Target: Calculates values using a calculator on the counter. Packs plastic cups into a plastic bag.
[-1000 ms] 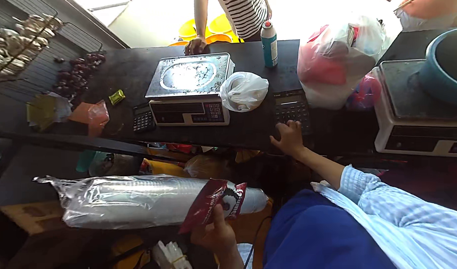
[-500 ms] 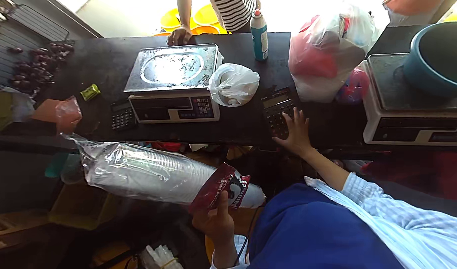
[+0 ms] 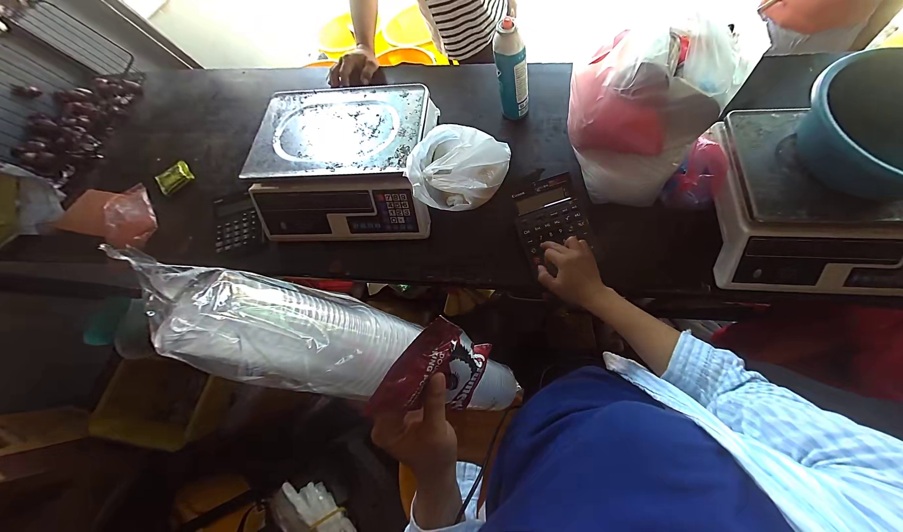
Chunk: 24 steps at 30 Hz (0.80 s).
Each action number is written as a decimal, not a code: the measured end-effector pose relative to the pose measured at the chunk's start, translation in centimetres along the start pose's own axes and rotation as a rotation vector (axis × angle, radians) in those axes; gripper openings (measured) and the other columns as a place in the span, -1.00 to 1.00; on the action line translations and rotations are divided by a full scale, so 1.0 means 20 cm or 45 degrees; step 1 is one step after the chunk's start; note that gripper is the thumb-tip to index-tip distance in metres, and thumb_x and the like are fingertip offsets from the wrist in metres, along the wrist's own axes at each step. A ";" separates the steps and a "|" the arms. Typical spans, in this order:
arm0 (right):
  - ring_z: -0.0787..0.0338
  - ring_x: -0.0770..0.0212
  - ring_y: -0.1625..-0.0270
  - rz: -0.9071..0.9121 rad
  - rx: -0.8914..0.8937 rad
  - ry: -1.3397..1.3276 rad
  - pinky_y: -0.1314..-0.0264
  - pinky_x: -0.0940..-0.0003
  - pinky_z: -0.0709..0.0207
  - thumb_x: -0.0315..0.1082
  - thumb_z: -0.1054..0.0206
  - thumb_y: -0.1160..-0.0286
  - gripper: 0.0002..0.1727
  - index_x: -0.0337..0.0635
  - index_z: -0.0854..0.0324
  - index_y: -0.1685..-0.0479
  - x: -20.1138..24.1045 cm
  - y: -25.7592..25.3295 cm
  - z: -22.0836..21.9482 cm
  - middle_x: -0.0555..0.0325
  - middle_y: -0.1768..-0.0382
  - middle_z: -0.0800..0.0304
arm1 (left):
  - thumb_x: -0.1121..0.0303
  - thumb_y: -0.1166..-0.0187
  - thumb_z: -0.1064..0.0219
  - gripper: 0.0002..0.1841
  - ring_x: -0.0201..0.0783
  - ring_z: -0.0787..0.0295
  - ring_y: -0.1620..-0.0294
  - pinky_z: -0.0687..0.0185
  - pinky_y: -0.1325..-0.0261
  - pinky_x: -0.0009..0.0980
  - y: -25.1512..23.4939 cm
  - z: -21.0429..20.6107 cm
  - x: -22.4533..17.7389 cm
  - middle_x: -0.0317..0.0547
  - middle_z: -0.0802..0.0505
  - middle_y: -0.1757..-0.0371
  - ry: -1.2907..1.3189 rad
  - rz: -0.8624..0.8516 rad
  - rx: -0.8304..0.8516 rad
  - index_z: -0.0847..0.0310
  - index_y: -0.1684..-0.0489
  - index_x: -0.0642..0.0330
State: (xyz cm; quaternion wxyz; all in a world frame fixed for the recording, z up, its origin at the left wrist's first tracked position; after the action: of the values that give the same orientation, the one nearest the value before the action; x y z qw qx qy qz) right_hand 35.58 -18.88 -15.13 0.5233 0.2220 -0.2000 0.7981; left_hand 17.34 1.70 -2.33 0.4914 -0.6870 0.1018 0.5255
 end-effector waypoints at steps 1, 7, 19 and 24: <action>-0.72 -0.23 -0.24 -0.022 0.026 -0.014 -0.32 -0.21 -0.37 -0.07 -0.17 -0.65 -0.53 -0.34 -0.80 0.20 0.00 0.00 0.02 -0.08 -0.30 -0.82 | 0.21 -0.59 -0.42 -0.86 -0.74 -0.79 -0.09 -0.70 -0.20 -0.68 0.00 0.00 0.00 -0.81 -0.90 0.02 -0.006 0.003 -0.007 -0.84 0.04 -0.35; -0.78 -0.27 -0.04 -0.076 -0.185 0.041 -0.21 -0.25 -0.43 -0.17 -0.21 -0.58 -0.57 -0.38 -0.72 0.47 -0.15 0.19 0.20 -0.19 -0.03 -0.90 | 0.30 -0.58 -0.42 -0.85 -0.73 -0.78 -0.10 -0.70 -0.21 -0.67 0.01 0.03 -0.01 -0.79 -0.90 0.01 -0.038 0.001 -0.082 -0.84 0.09 -0.29; -0.79 -0.19 0.09 0.110 -0.130 -0.007 -0.03 -0.14 -0.46 -0.17 -0.21 -0.55 -0.57 -0.33 -0.70 0.56 -0.09 0.13 0.17 -0.11 0.12 -0.93 | 0.33 -0.56 -0.42 -0.86 -0.71 -0.80 -0.06 -0.71 -0.17 -0.66 0.02 0.00 -0.01 -0.75 -0.91 0.06 -0.038 0.026 -0.095 -0.85 0.15 -0.26; -0.74 -0.21 0.01 0.000 0.054 -0.010 -0.14 -0.15 -0.39 -0.13 -0.17 -0.63 -0.53 -0.36 -0.74 0.43 -0.03 0.04 0.10 -0.13 0.16 -0.89 | 0.31 -0.56 -0.42 -0.87 -0.72 -0.80 -0.04 -0.71 -0.15 -0.66 0.01 0.01 0.00 -0.75 -0.91 0.09 -0.042 0.006 -0.102 -0.86 0.16 -0.27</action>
State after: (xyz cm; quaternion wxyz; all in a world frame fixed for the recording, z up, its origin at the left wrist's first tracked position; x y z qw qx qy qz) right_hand 35.37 -20.70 -13.86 0.5176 0.2362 -0.1851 0.8013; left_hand 17.02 1.66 -2.41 0.4637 -0.6972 0.0742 0.5416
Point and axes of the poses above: each hand's wrist, its own y-axis away from the middle knuckle, its own z-axis out of the back of the hand, x = y × z, the point moved 4 cm from there along -y, towards the middle knuckle
